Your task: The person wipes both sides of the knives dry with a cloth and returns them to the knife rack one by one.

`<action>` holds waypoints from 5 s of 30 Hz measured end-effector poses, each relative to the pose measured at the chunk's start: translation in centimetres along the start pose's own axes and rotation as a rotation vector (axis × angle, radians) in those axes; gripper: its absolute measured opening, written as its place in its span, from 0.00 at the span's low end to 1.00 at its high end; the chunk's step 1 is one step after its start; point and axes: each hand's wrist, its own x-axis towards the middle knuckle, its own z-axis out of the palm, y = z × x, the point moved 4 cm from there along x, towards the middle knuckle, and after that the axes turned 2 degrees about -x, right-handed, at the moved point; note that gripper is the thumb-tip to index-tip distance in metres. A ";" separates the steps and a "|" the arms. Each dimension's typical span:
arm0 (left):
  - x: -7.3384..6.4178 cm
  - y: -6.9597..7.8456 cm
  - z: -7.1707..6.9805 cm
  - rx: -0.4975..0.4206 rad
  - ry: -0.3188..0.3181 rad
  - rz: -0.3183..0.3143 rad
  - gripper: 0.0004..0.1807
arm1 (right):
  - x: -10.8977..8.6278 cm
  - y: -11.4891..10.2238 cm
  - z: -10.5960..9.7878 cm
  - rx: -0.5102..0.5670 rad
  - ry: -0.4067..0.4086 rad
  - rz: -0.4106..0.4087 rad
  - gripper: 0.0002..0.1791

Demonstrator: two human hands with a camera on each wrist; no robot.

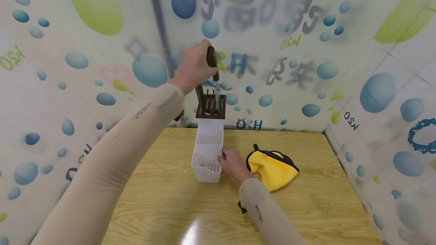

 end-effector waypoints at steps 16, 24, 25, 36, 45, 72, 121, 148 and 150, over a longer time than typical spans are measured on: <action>0.8 -0.2 2.8 -0.050 0.033 -0.001 0.24 | -0.1 0.2 0.0 0.028 0.000 0.012 0.13; 1.1 -1.0 3.8 -0.049 0.023 -0.040 0.26 | -0.1 0.1 0.0 0.034 0.006 -0.002 0.13; 1.0 -1.1 4.0 -0.060 0.021 -0.041 0.25 | -0.1 0.1 0.0 0.036 0.006 -0.005 0.12; 1.0 -1.9 5.4 -0.111 -0.017 -0.077 0.26 | -0.2 0.0 0.0 0.047 -0.002 -0.011 0.09; 1.2 -2.3 6.2 -0.119 -0.031 -0.115 0.31 | -0.2 0.1 -0.1 0.039 0.004 -0.012 0.09; 0.7 -4.2 9.3 -0.142 -0.036 -0.131 0.29 | -0.1 0.2 0.2 0.056 -0.017 0.018 0.13; 0.4 -4.3 11.4 -0.113 -0.097 -0.214 0.27 | -0.1 0.2 0.0 0.041 -0.012 -0.016 0.09; -0.2 -4.5 12.4 -0.107 -0.095 -0.268 0.23 | -0.2 0.2 0.2 0.045 -0.011 -0.008 0.06; -0.3 -4.5 12.5 -0.108 -0.094 -0.274 0.23 | -0.1 0.2 0.3 0.039 -0.010 -0.010 0.06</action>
